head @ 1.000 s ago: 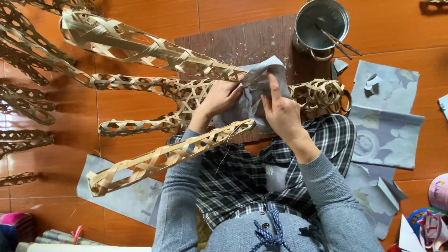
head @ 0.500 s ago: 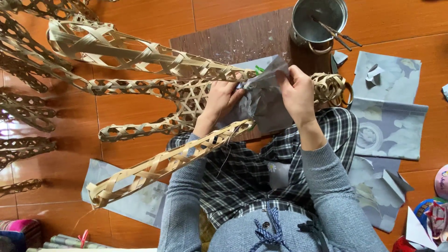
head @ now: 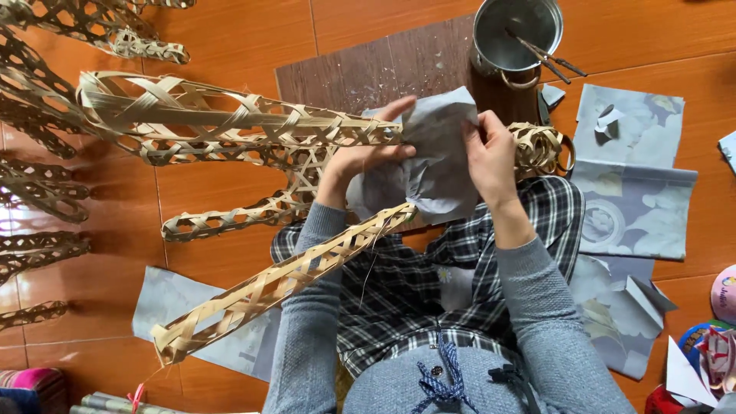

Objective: Applying patterned paper to a woven giraffe frame using a brush and adhesive

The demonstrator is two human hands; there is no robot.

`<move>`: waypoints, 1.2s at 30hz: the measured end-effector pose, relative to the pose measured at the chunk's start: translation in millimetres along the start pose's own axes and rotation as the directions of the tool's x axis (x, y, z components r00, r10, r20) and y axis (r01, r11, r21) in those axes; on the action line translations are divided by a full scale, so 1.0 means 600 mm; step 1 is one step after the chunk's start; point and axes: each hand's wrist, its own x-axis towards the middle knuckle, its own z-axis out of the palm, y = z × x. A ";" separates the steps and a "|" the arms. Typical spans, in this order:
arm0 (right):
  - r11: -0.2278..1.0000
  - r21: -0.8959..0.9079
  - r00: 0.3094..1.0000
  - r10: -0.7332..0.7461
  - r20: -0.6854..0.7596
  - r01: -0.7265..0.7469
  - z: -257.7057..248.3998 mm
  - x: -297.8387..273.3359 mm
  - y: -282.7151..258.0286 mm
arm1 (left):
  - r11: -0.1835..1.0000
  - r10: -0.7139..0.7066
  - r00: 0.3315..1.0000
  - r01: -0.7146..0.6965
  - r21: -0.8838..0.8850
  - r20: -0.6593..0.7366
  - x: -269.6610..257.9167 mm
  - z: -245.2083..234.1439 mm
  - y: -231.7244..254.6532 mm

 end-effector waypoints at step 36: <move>0.704 -0.319 0.695 -0.337 0.635 0.634 0.022 0.015 0.008 | 0.995 -0.060 0.982 0.044 -0.095 -0.177 0.010 0.047 -0.055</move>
